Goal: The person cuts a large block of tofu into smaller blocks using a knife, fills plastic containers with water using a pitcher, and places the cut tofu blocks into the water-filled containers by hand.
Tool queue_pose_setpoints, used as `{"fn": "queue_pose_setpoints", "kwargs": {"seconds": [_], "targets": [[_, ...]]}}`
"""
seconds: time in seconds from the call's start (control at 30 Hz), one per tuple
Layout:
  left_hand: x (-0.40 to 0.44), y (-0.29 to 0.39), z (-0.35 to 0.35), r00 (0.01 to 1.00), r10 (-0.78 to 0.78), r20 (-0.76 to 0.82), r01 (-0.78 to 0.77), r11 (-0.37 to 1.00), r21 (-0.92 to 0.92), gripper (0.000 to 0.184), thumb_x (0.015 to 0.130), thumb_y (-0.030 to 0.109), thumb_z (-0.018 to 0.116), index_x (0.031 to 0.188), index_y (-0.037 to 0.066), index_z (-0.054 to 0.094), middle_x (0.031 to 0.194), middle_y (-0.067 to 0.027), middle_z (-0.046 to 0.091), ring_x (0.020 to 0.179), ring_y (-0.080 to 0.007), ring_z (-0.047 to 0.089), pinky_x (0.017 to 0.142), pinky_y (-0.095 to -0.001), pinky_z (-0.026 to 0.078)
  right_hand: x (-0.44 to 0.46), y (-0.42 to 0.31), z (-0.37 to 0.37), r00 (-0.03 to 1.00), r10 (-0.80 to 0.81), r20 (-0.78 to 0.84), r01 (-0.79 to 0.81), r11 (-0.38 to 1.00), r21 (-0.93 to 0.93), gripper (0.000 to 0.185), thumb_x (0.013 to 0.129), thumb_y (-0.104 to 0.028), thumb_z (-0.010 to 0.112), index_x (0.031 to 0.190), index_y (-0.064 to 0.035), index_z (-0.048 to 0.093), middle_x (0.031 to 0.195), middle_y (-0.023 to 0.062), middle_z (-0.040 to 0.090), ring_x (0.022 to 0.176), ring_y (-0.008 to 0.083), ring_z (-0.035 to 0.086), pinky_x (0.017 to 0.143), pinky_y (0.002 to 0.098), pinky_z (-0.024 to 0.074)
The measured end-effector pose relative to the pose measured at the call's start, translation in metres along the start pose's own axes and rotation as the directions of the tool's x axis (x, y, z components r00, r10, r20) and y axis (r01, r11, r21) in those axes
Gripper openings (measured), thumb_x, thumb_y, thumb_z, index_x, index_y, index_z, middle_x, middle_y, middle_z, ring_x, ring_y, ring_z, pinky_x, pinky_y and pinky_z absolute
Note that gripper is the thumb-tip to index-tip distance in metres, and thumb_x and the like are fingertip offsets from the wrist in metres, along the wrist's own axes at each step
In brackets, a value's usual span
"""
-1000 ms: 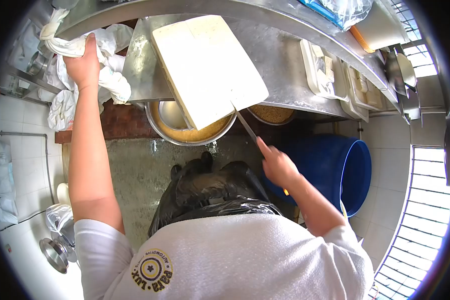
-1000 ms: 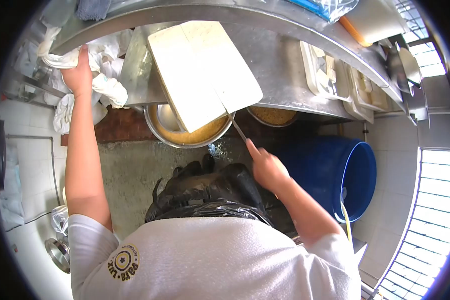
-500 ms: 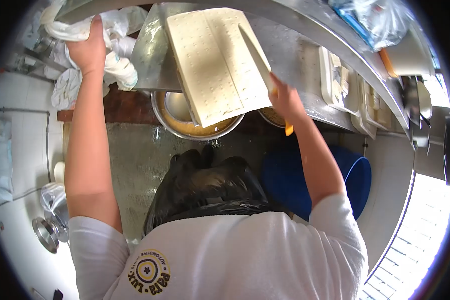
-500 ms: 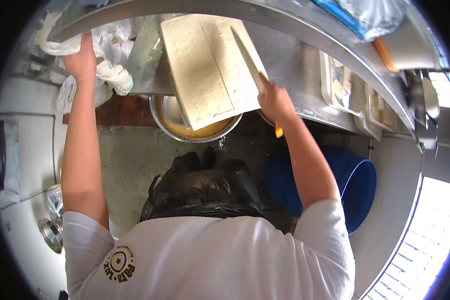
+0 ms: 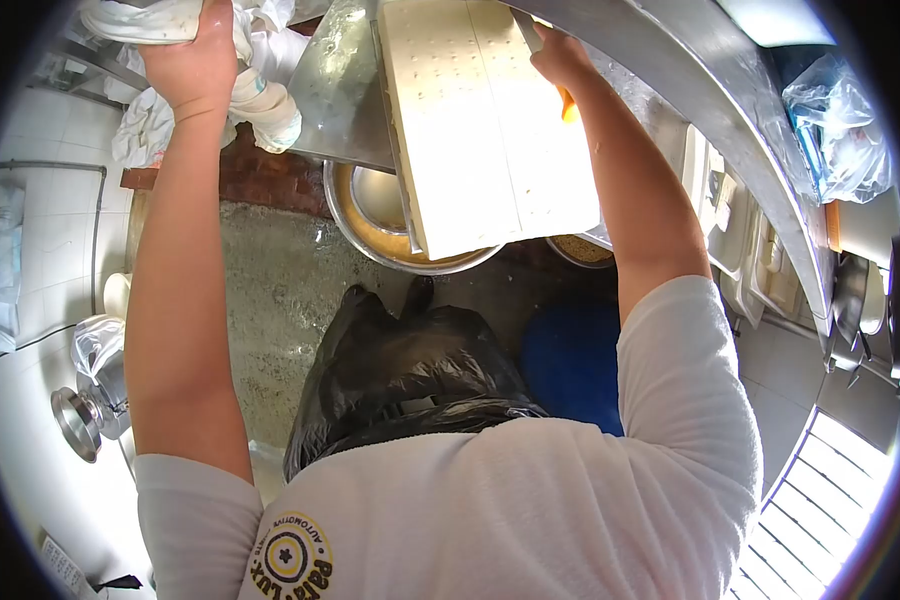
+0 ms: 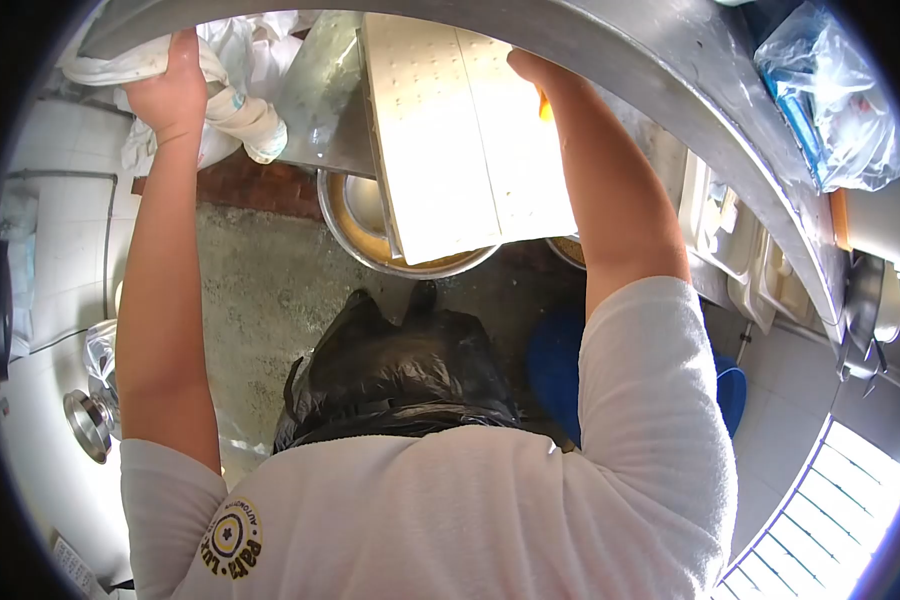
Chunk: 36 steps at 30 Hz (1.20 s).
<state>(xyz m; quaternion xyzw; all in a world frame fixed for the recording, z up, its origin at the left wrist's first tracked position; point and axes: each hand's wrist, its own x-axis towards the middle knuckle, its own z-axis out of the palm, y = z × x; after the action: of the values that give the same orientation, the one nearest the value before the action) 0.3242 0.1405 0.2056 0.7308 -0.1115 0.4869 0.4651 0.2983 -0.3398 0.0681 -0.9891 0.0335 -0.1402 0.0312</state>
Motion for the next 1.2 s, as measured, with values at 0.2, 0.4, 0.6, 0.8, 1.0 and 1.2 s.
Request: {"fn": "queue_pose_setpoints", "kwargs": {"seconds": [0.2, 0.4, 0.6, 0.8, 1.0, 1.2], "targets": [[0.003, -0.010, 0.000, 0.995, 0.091, 0.042, -0.087, 0.992, -0.091, 0.044, 0.083, 0.032, 0.084, 0.111, -0.001, 0.073, 0.113, -0.0126, 0.076, 0.104, -0.0329, 0.071, 0.095, -0.0411, 0.051, -0.029, -0.032, -0.058, 0.937, 0.097, 0.335, -0.112, 0.993, 0.027, 0.071, 0.085, -0.007, 0.058, 0.154, -0.0131, 0.048, 0.121, 0.0306, 0.068, 0.095, 0.0357, 0.073, 0.083, 0.0440, 0.0596], [0.004, 0.002, -0.003, 0.997, -0.037, 0.070, 0.043, 0.995, -0.089, 0.044, 0.079, 0.031, 0.086, 0.105, -0.002, 0.072, 0.104, -0.0134, 0.078, 0.097, -0.0309, 0.074, 0.093, -0.0395, 0.054, -0.128, -0.047, -0.112, 0.848, 0.172, 0.501, -0.221, 0.974, 0.040, 0.065, 0.086, -0.006, 0.057, 0.150, -0.0150, 0.051, 0.119, 0.0268, 0.070, 0.109, 0.0421, 0.069, 0.092, 0.0492, 0.0570], [0.006, -0.009, -0.005, 0.982, -0.098, 0.162, 0.093, 0.995, 0.041, 0.059, 0.082, 0.037, 0.084, 0.119, -0.005, 0.065, 0.118, -0.0172, 0.073, 0.112, -0.0333, 0.069, 0.101, -0.0407, 0.050, -0.267, -0.056, -0.158, 0.855, 0.166, 0.491, -0.252, 0.961, 0.115, 0.068, 0.086, -0.009, 0.058, 0.153, -0.0109, 0.047, 0.103, 0.0324, 0.070, 0.096, 0.0466, 0.070, 0.086, 0.0507, 0.0555], [0.002, 0.017, -0.010, 0.988, -0.112, 0.110, 0.116, 0.993, -0.029, 0.046, 0.087, 0.034, 0.079, 0.118, 0.000, 0.071, 0.120, -0.0152, 0.074, 0.113, -0.0335, 0.069, 0.100, -0.0407, 0.050, -0.414, -0.083, -0.215, 0.826, 0.226, 0.516, -0.319, 0.942, 0.099, 0.068, 0.088, -0.007, 0.058, 0.154, -0.0064, 0.041, 0.109, 0.0282, 0.068, 0.102, 0.0449, 0.067, 0.089, 0.0512, 0.0540], [0.004, 0.029, -0.010, 0.971, -0.207, 0.116, 0.212, 0.977, -0.025, 0.058, 0.087, 0.036, 0.081, 0.126, -0.003, 0.065, 0.128, -0.0175, 0.071, 0.120, -0.0318, 0.066, 0.102, -0.0401, 0.049, -0.556, -0.114, -0.293, 0.794, 0.284, 0.538, -0.436, 0.882, 0.179, 0.072, 0.085, -0.004, 0.066, 0.154, -0.0065, 0.044, 0.102, 0.0227, 0.068, 0.091, 0.0401, 0.069, 0.082, 0.0467, 0.0572], [0.001, 0.010, -0.003, 0.991, -0.120, 0.064, 0.125, 0.987, -0.098, 0.058, 0.082, 0.033, 0.084, 0.120, -0.005, 0.064, 0.121, -0.0220, 0.070, 0.112, -0.0369, 0.068, 0.098, -0.0435, 0.051, -0.442, -0.153, -0.239, 0.910, 0.210, 0.358, -0.340, 0.872, 0.353, 0.069, 0.085, -0.005, 0.067, 0.152, -0.0049, 0.048, 0.100, 0.0246, 0.069, 0.091, 0.0431, 0.069, 0.083, 0.0463, 0.0573]]}}
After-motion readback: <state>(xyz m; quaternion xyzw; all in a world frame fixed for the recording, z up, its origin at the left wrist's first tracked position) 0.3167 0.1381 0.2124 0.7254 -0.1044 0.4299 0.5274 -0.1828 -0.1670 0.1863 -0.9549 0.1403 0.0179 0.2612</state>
